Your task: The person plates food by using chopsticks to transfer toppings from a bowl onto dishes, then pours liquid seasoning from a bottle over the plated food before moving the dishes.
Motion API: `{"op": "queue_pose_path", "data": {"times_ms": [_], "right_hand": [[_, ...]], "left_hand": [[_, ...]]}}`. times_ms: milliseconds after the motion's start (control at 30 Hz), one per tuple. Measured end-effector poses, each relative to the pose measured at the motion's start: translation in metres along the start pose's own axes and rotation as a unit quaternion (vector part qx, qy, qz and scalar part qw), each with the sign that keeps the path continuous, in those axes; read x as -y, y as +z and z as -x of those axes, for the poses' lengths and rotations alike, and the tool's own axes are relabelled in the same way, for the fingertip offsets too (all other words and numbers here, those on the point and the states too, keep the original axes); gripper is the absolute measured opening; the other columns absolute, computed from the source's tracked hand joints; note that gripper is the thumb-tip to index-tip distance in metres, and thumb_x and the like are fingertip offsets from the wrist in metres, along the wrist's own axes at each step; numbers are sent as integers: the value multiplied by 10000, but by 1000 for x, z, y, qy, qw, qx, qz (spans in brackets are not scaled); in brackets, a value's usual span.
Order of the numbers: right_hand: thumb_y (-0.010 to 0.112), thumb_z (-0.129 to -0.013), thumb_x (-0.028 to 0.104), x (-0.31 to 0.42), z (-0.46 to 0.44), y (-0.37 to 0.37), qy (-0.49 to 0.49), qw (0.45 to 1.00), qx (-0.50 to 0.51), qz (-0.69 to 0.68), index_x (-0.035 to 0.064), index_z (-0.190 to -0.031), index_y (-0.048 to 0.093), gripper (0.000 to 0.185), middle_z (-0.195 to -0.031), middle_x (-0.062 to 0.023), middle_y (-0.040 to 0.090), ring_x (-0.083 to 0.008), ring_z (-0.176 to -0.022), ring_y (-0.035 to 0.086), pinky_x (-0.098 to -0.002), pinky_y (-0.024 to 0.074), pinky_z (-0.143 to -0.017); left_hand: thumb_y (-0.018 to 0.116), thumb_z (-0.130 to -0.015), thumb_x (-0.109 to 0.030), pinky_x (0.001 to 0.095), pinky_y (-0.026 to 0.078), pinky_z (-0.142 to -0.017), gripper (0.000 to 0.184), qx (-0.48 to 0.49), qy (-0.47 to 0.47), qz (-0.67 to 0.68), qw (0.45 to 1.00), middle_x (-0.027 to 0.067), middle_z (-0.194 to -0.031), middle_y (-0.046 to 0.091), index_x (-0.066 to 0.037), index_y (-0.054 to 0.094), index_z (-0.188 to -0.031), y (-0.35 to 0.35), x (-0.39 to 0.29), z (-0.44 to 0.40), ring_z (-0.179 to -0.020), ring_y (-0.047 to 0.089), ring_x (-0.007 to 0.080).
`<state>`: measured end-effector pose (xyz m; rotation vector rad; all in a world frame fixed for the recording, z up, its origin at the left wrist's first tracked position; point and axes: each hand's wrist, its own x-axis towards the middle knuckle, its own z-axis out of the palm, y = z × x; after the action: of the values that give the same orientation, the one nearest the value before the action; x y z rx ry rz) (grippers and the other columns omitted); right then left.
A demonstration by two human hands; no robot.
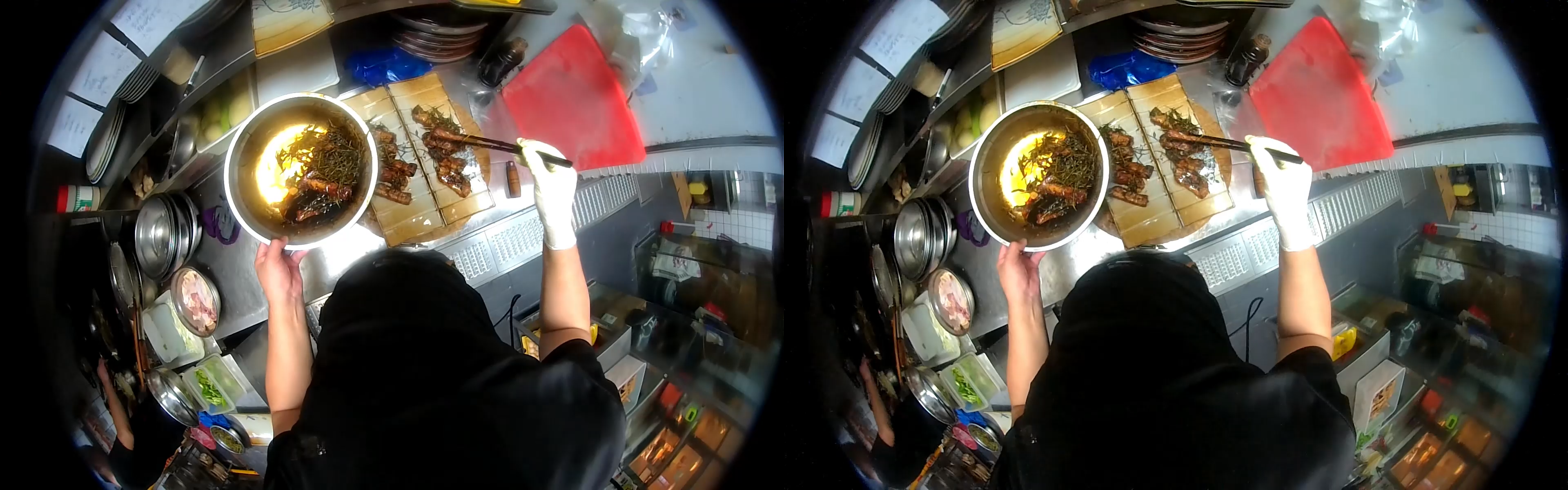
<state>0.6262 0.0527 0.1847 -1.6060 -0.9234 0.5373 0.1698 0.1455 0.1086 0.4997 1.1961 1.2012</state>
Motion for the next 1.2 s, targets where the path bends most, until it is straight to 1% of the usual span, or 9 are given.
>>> {"op": "queue_pose_path", "data": {"times_ms": [200, 467, 600, 733, 833, 867, 1000, 1100, 1200], "right_hand": [[738, -893, -26, 1, 20, 18, 43, 999, 11, -28, -26, -1057, 764, 166, -1088, -140, 761, -163, -966, 710, -289, 566, -880], [723, -900, -30, 20, 25, 12, -41, 991, 77, 100, -37, -1105, 759, 208, -1106, -144, 756, -185, -982, 710, -283, 561, -879], [700, -917, -34, 37, 23, 13, -57, 998, 24, 25, -70, -1097, 733, 187, -1110, -166, 748, -193, -951, 714, -288, 570, -865], [688, -950, 27, 65, 28, 50, 40, 984, 82, -151, -78, -1127, 712, 208, -1097, -176, 745, -206, -913, 730, -285, 593, -815], [718, -950, 94, 80, 37, 100, 91, 970, 204, -92, 5, -1154, 748, 224, -1110, -115, 759, -148, -903, 724, -279, 586, -834], [713, -953, 90, 76, 41, 116, 46, 970, 232, -56, 22, -1152, 758, 215, -1105, -113, 758, -136, -917, 716, -273, 566, -857], [692, -972, 97, 57, 34, 160, 125, 956, 258, -65, -10, -1148, 747, 213, -1058, -107, 761, -159, -889, 726, -259, 570, -824], [673, -993, 140, 58, 22, 166, 167, 954, 212, -131, -94, -1145, 704, 282, -1041, -140, 752, -174, -889, 731, -269, 595, -815], [673, -991, 135, 31, 15, 169, 200, 931, 191, -236, -89, -1149, 692, 274, -1050, -146, 741, -189, -898, 730, -284, 605, -827]], "left_hand": [[565, -926, 9, 332, 671, -632, 234, -18, 2, -4, 1000, 119, -1053, 702, 37, 620, -1152, -2, -1, 2, -851, 723, 213], [577, -941, -5, 352, 667, -641, 206, -17, 9, 9, 1000, 134, -1033, 712, 43, 624, -1136, -14, 5, 0, -840, 729, 231], [559, -932, -4, 349, 683, -654, 261, -11, 2, 0, 1000, 139, -1051, 707, 44, 603, -1185, -4, -1, 6, -847, 736, 228], [544, -931, 17, 304, 648, -600, 198, -20, 10, -15, 1000, 113, -984, 707, 51, 653, -1093, 4, -3, 12, -785, 712, 189], [539, -933, 21, 294, 645, -599, 193, -9, 8, -15, 1000, 100, -990, 710, 38, 667, -1078, 3, 0, 13, -789, 709, 177], [536, -935, 22, 292, 644, -598, 195, -5, 8, -14, 1000, 102, -991, 711, 37, 667, -1079, 5, 0, 14, -789, 708, 175], [529, -941, 21, 291, 641, -598, 197, 3, 9, -20, 1000, 105, -993, 714, 32, 668, -1081, 9, -2, 23, -790, 705, 171], [526, -934, 23, 312, 648, -599, 225, -3, 8, -12, 1000, 115, -982, 709, 51, 645, -1122, 4, 1, 23, -772, 710, 194], [527, -931, 22, 330, 657, -614, 240, -15, 7, 2, 1000, 127, -996, 710, 57, 633, -1144, -2, 4, 22, -784, 719, 213]]}}
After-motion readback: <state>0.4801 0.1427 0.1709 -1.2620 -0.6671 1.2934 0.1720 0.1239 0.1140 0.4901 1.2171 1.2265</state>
